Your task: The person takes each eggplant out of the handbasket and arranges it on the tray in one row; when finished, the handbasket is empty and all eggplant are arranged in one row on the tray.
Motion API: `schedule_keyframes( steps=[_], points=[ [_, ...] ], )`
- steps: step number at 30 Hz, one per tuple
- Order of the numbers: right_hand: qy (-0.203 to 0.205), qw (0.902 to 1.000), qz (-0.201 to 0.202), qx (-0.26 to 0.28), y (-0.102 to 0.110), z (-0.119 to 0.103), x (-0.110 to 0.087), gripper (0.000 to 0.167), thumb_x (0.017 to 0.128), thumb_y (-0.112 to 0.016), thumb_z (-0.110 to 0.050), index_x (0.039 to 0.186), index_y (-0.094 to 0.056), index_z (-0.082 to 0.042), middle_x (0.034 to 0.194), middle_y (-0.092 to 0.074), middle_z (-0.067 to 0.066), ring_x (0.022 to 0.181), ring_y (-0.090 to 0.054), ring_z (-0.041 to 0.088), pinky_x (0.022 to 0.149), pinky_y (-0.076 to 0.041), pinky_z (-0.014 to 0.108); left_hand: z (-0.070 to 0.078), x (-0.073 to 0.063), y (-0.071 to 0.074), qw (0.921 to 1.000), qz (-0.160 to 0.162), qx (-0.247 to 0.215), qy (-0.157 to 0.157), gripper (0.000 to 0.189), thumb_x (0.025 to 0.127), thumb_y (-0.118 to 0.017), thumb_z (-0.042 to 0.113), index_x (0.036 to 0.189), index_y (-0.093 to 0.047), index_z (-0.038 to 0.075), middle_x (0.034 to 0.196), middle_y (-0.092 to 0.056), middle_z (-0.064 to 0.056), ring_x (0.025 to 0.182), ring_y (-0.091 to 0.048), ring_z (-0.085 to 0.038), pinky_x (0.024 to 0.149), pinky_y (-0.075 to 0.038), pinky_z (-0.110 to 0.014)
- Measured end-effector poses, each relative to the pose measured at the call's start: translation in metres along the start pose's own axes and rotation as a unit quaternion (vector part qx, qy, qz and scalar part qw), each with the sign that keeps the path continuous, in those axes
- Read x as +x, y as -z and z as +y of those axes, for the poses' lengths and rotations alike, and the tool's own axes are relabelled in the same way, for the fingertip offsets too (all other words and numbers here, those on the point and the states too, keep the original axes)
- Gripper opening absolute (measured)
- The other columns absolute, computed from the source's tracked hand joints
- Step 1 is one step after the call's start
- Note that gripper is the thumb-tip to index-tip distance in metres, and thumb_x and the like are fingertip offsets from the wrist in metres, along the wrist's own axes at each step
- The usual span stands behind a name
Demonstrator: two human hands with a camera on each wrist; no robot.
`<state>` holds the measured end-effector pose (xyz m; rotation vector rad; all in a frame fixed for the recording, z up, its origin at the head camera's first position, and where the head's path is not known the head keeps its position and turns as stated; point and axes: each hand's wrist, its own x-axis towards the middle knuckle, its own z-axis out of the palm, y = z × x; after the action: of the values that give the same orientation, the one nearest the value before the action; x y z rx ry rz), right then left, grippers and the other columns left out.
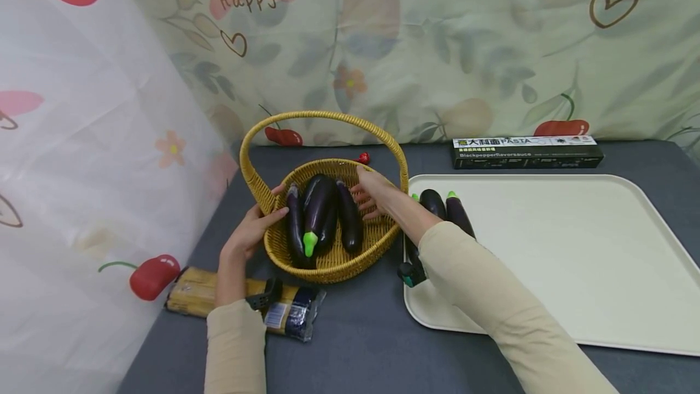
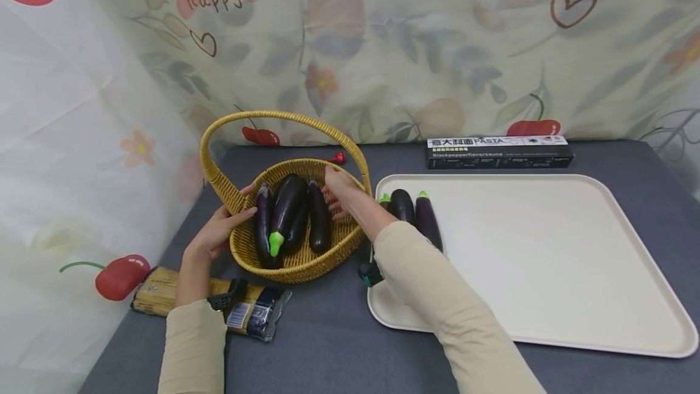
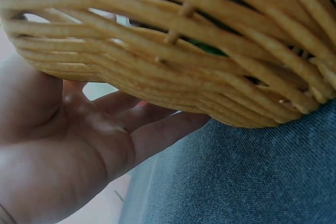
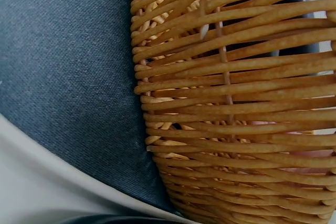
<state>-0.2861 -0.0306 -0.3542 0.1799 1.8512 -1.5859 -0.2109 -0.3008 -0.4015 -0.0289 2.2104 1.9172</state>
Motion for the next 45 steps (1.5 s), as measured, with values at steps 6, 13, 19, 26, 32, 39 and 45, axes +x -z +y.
schedule_keyframes(
  steps=[6,13,19,26,32,39,45],
  points=[
    [-0.012,0.9993,-0.022,-0.026,-0.002,0.007,0.008,0.054,0.105,-0.028,-0.039,0.137,-0.046,0.001,0.130,-0.049,0.025,0.115,-0.051,0.039,0.088,-0.046,0.049,-0.001,0.000,0.000,1.0000,-0.001,-0.001,0.000,0.066,0.097,-0.059,0.028,0.153,-0.024,0.028,0.151,-0.026,-0.013,0.129,-0.037,-0.033,0.096,-0.039,-0.047],
    [-0.011,0.9979,-0.013,-0.062,-0.005,0.012,0.011,0.043,0.103,-0.040,-0.033,0.127,-0.054,0.000,0.122,-0.052,0.022,0.104,-0.057,0.034,0.077,-0.052,0.043,0.000,0.000,0.000,1.0000,-0.003,0.000,-0.001,0.065,0.097,-0.059,0.029,0.153,-0.025,0.028,0.151,-0.027,-0.012,0.129,-0.038,-0.033,0.094,-0.041,-0.046],
    [-0.005,0.9968,-0.018,-0.078,-0.005,0.013,0.010,0.040,0.102,-0.046,-0.035,0.125,-0.059,-0.005,0.117,-0.060,0.019,0.101,-0.060,0.031,0.079,-0.052,0.043,0.000,0.001,0.001,1.0000,-0.003,0.000,-0.004,0.064,0.098,-0.057,0.028,0.153,-0.025,0.029,0.150,-0.027,-0.014,0.128,-0.038,-0.033,0.093,-0.042,-0.044],
    [-0.008,0.9974,-0.018,-0.069,-0.005,0.015,0.011,0.045,0.099,-0.052,-0.038,0.126,-0.057,-0.003,0.120,-0.060,0.018,0.107,-0.058,0.031,0.078,-0.053,0.042,0.000,0.000,0.001,1.0000,-0.005,0.001,-0.005,0.064,0.098,-0.056,0.027,0.153,-0.024,0.028,0.150,-0.028,-0.015,0.128,-0.039,-0.034,0.092,-0.043,-0.044],
    [-0.011,0.9987,-0.031,-0.039,-0.005,0.018,0.013,0.049,0.098,-0.053,-0.040,0.130,-0.054,-0.003,0.124,-0.058,0.019,0.110,-0.058,0.032,0.077,-0.053,0.042,0.003,-0.001,0.000,0.9999,-0.008,-0.001,-0.007,0.063,0.098,-0.056,0.026,0.153,-0.024,0.028,0.150,-0.027,-0.014,0.128,-0.038,-0.034,0.091,-0.044,-0.043],
    [0.010,0.9994,-0.033,-0.005,-0.008,0.021,0.011,0.051,0.098,-0.053,-0.040,0.127,-0.056,0.002,0.117,-0.061,0.021,0.098,-0.064,0.032,0.073,-0.054,0.042,0.005,-0.002,0.000,0.9999,-0.007,-0.005,-0.009,0.063,0.099,-0.056,0.025,0.153,-0.024,0.026,0.151,-0.025,-0.013,0.129,-0.038,-0.034,0.089,-0.046,-0.039],
    [0.026,0.9994,-0.022,-0.003,-0.010,0.023,0.009,0.049,0.097,-0.055,-0.040,0.127,-0.057,-0.002,0.111,-0.064,0.019,0.090,-0.067,0.028,0.072,-0.054,0.041,0.004,-0.002,-0.001,0.9999,-0.007,-0.005,-0.009,0.064,0.098,-0.056,0.025,0.153,-0.024,0.026,0.151,-0.027,-0.014,0.128,-0.038,-0.034,0.088,-0.046,-0.037]
  ],
)
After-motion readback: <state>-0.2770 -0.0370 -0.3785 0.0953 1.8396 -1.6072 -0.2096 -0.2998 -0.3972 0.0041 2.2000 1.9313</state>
